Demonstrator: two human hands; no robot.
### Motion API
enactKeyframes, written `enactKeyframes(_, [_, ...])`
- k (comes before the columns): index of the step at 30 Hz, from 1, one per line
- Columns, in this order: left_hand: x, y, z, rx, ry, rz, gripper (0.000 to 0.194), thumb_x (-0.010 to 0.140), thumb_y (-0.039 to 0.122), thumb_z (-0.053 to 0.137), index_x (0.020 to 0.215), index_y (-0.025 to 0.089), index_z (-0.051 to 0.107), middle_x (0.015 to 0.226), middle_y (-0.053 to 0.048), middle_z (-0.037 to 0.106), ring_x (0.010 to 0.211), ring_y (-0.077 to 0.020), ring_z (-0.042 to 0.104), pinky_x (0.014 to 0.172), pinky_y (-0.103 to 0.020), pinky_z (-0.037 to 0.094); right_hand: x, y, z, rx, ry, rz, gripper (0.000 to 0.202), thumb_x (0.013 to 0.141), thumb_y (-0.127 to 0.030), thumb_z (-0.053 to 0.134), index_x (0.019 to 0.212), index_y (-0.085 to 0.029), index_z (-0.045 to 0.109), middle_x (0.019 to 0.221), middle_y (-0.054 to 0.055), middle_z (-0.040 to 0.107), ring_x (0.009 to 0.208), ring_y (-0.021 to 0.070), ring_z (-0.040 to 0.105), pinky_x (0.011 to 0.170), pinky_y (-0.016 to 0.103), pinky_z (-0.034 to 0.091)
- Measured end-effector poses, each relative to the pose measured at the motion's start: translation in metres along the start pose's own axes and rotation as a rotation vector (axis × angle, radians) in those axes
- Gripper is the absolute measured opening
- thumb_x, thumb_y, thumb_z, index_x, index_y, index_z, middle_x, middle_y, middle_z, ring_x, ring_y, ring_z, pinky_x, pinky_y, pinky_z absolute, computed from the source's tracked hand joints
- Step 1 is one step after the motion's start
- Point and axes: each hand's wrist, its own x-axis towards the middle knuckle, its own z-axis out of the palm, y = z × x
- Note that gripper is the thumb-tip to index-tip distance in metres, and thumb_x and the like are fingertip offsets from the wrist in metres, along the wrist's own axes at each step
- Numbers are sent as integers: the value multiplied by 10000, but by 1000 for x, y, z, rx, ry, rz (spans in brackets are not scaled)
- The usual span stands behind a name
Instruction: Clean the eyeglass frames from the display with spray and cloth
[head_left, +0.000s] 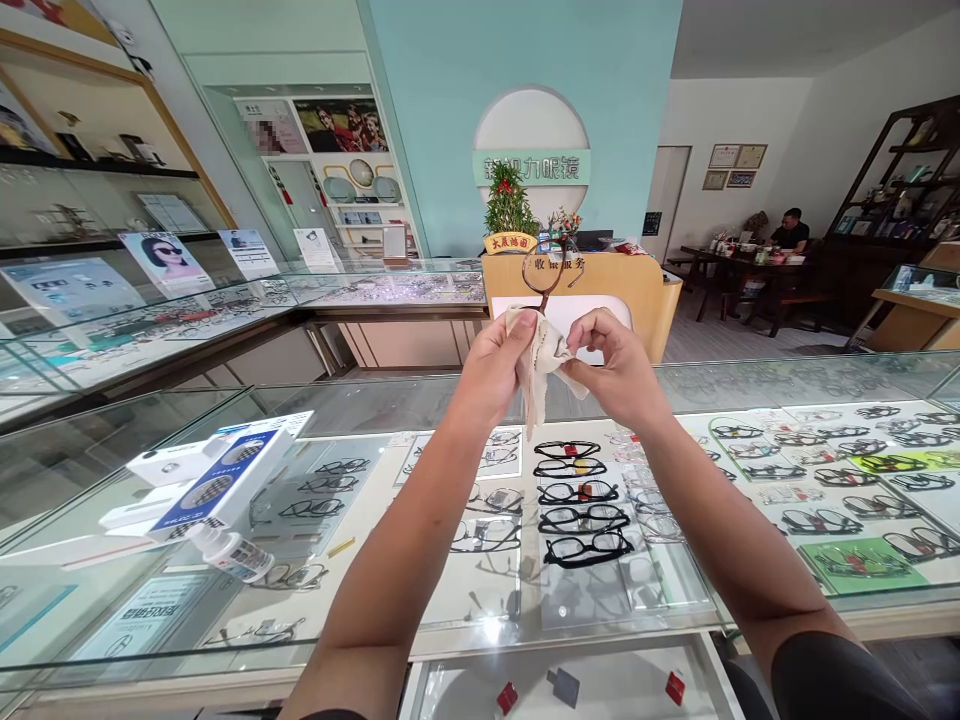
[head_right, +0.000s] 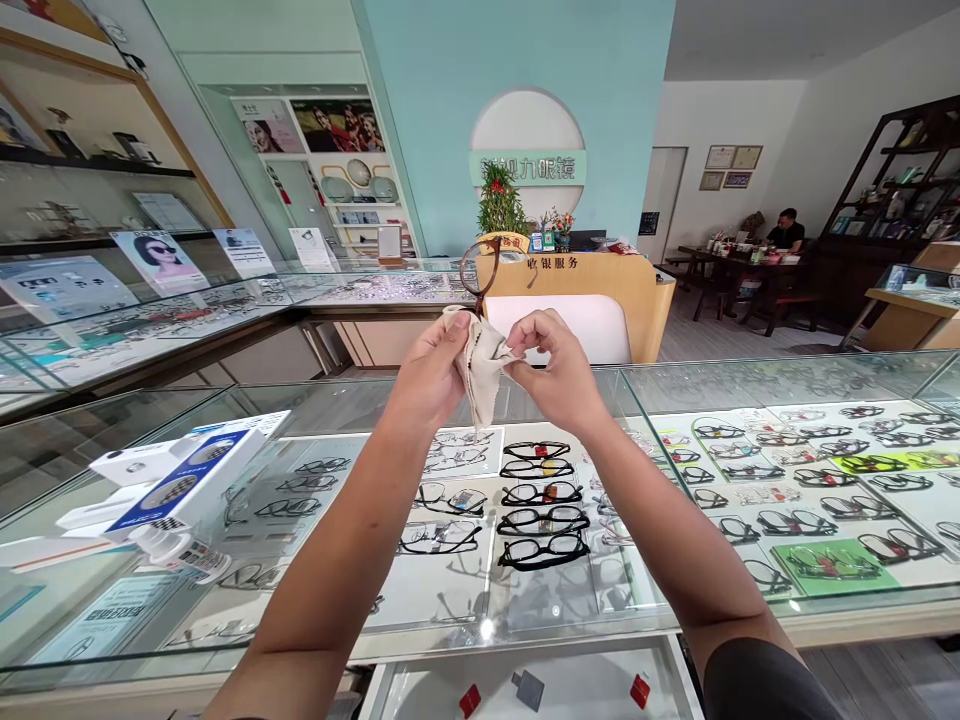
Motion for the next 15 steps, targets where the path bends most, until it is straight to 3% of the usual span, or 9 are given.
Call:
enactKeyframes(5, [1, -2, 1, -31, -30, 1, 431, 770, 549, 921, 846, 173, 725, 727, 5, 682, 666, -116, 619, 628, -210, 510, -1, -2, -1, -139, -20, -32, 199, 784, -74, 667, 865, -243, 602, 907, -7, 587, 862, 189, 531, 788, 355, 380])
enactKeyframes(15, [0, -3, 1, -18, 5, -49, 428, 795, 544, 903, 811, 177, 683, 699, 21, 632, 593, -96, 559, 556, -210, 459, 0, -6, -1, -139, -61, -20, 211, 775, -58, 651, 821, -257, 597, 883, 9, 573, 830, 209, 478, 756, 362, 384])
